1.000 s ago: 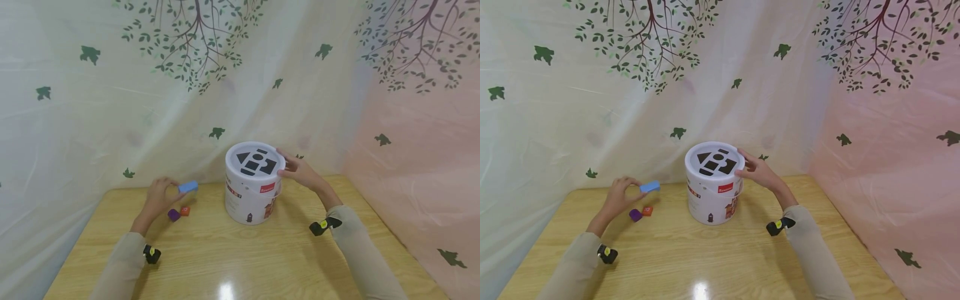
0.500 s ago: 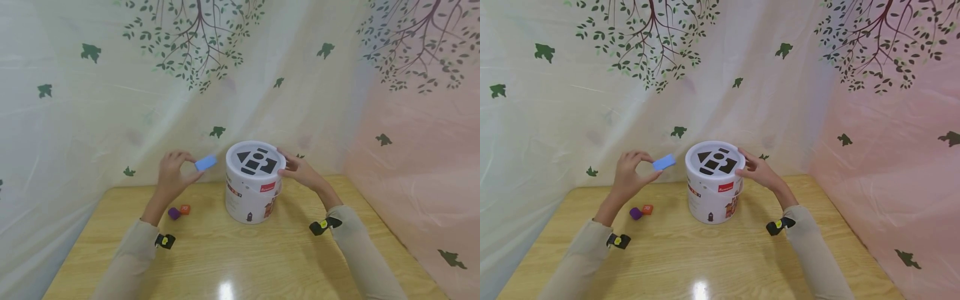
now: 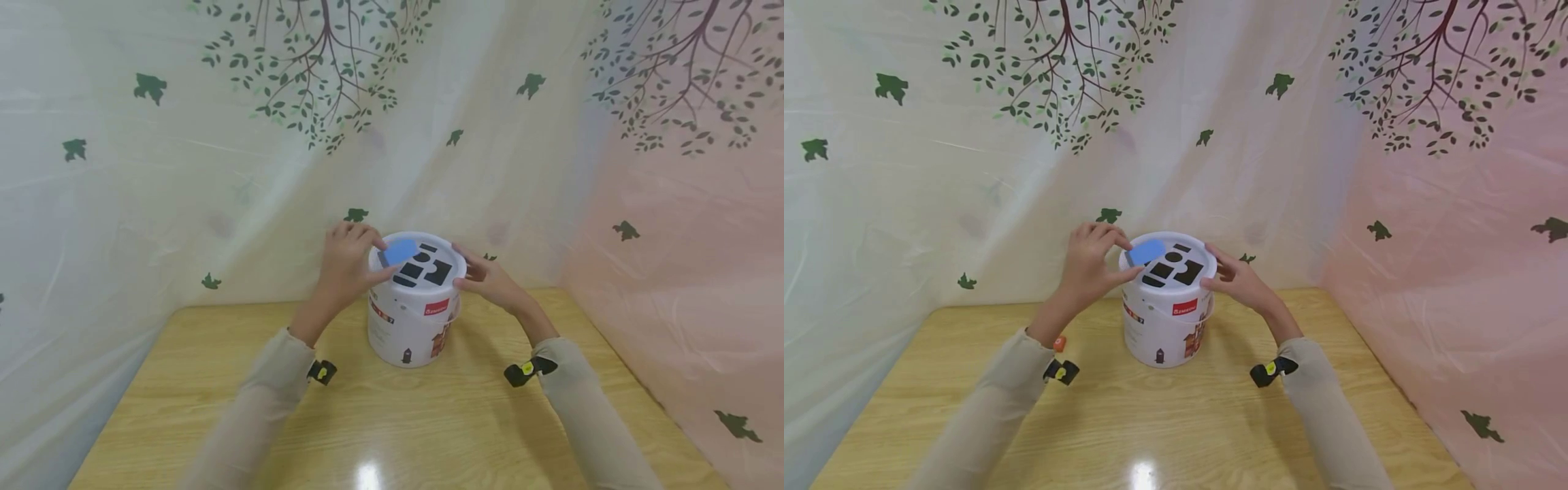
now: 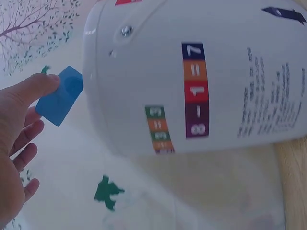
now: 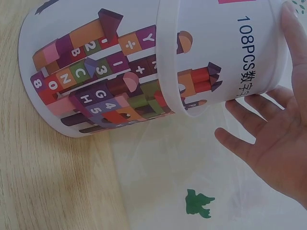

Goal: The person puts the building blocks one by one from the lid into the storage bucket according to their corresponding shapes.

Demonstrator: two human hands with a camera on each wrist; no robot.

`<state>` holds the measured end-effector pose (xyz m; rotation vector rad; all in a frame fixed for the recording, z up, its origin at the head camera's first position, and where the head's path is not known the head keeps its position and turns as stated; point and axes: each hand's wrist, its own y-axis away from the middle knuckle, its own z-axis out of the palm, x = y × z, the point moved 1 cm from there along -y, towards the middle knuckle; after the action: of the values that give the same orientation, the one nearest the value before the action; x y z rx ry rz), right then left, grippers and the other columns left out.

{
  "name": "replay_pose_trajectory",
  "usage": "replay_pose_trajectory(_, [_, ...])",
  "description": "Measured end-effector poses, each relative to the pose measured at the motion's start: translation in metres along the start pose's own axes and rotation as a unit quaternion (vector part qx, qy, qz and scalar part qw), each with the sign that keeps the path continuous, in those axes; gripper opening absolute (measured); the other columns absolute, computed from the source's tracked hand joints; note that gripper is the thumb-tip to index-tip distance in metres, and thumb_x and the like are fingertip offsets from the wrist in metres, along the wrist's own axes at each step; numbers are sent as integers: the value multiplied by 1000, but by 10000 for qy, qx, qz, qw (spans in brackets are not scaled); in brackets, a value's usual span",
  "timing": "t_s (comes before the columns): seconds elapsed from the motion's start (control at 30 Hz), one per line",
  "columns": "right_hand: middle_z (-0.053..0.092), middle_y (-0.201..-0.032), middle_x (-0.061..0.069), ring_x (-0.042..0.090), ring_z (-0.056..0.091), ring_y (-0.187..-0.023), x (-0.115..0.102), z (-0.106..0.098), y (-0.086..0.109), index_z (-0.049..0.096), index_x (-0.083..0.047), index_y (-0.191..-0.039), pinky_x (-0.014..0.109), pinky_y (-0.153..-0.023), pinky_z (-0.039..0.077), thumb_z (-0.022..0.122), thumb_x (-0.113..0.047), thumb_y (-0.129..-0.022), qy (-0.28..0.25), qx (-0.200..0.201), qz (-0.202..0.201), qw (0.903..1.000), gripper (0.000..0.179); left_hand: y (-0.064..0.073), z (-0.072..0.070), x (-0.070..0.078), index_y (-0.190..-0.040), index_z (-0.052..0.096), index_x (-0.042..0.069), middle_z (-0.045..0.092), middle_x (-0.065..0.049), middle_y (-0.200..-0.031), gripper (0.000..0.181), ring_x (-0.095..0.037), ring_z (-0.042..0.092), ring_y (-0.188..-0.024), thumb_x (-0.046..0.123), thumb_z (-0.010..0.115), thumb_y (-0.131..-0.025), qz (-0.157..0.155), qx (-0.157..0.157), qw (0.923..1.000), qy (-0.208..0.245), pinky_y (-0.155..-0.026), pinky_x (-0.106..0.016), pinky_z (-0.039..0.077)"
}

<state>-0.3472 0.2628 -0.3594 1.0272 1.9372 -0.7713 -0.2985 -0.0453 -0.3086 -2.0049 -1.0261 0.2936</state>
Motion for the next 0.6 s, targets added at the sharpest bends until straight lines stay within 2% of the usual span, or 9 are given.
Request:
replay_pose_trajectory(0.1, [24, -170, 5, 45, 34, -150, 0, 0, 0, 21, -26, -163, 61, -112, 38, 70, -27, -98, -3, 2, -17, 10000, 81, -7, 11, 11, -99, 67, 9, 66, -7, -111, 41, -29, 51, -113, 36, 89, -78, 108, -195, 9997, -72, -102, -49, 39])
replay_pose_trajectory(0.27, [23, -170, 7, 46, 34, -149, 0, -1, 1, 20, -25, -164, 63, -112, 38, 68, -27, -98, 12, -38, -8, 10000, 81, -16, 27, 26, -102, 65, 12, 64, -5, -113, 42, -28, 51, -116, 41, 86, -81, 187, -715, 9970, -236, -108, -51, 37])
replay_pose_trajectory(0.47, [25, -169, 9, 46, 35, -148, -2, -1, 0, 21, -26, -164, 63, -111, 39, 68, -28, -99, 33, -46, -7, 10000, 81, -27, 39, 35, -106, 66, 16, 64, -2, -116, 41, -25, 49, -120, 46, 82, -83, 55, -1213, 9909, -582, -112, -50, 37])
replay_pose_trajectory(0.6, [24, -169, 8, 45, 37, -148, 0, -1, 1, 21, -28, -164, 62, -111, 39, 69, -28, -98, 43, -43, 33, 10000, 81, -29, 44, 39, -108, 67, 16, 64, -2, -118, 43, -26, 49, -123, 49, 80, -84, -51, -1452, 9869, -701, -114, -52, 36])
